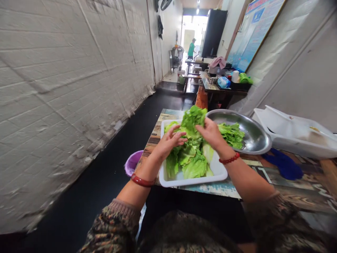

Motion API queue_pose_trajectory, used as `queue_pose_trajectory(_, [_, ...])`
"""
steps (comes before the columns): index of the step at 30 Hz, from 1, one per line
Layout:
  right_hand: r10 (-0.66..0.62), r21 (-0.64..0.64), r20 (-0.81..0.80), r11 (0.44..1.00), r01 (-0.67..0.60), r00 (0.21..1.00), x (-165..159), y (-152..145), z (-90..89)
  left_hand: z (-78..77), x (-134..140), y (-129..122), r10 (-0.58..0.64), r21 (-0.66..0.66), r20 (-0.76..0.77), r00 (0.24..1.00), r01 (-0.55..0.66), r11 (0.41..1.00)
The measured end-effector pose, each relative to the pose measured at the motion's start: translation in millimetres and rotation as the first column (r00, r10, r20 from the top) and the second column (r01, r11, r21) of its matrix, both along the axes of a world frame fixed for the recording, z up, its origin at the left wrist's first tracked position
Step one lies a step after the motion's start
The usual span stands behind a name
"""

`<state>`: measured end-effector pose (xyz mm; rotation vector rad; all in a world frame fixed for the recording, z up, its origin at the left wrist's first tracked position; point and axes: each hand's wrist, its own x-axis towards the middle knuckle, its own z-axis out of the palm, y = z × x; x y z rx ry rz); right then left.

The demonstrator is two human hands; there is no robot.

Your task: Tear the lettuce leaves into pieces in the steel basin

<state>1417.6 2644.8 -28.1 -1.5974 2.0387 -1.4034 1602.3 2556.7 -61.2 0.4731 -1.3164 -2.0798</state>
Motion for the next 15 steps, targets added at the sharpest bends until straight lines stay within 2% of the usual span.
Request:
queue_pose_trajectory(2, [-0.197,-0.032,-0.145,0.98,0.194,0.97,-32,12,10.7,-1.7,0,-3,0.072,-0.011,-0.032,0.997,-0.073,0.997])
queue_pose_trajectory(4, [-0.34,0.011,-0.311,0.932,0.361,0.888,-64,25,19.4,-2.3,-1,-6,0.164,0.009,-0.09,0.982,-0.164,0.986])
queue_pose_trajectory(6, [-0.374,0.088,-0.453,0.884,0.458,0.809,-88,37,23.9,-2.3,-1,-8,0.234,0.038,-0.136,0.963,-0.231,0.972])
queue_pose_trajectory(8, [-0.356,0.104,-0.537,0.872,0.479,0.765,-94,45,24.3,-2.2,-1,-9,0.259,0.054,-0.156,0.953,-0.254,0.966])
queue_pose_trajectory(9, [-0.333,0.095,-0.549,0.886,0.454,0.766,-90,47,23.6,-2.3,-1,-10,0.259,0.057,-0.159,0.953,-0.253,0.966])
queue_pose_trajectory(11, [-0.219,0.109,-0.521,0.942,0.318,0.825,-70,49,21.2,-2.7,-1,-9,0.253,0.056,-0.155,0.955,-0.248,0.967])
queue_pose_trajectory(13, [0.034,0.204,-0.45,0.977,0.066,0.892,-42,49,18.7,-3.4,-1,-9,0.252,0.051,-0.145,0.957,-0.247,0.968])
queue_pose_trajectory(15, [0.323,0.333,-0.381,0.922,-0.197,0.866,-16,48,16.3,-4.3,-1,-8,0.251,0.046,-0.134,0.959,-0.247,0.968])
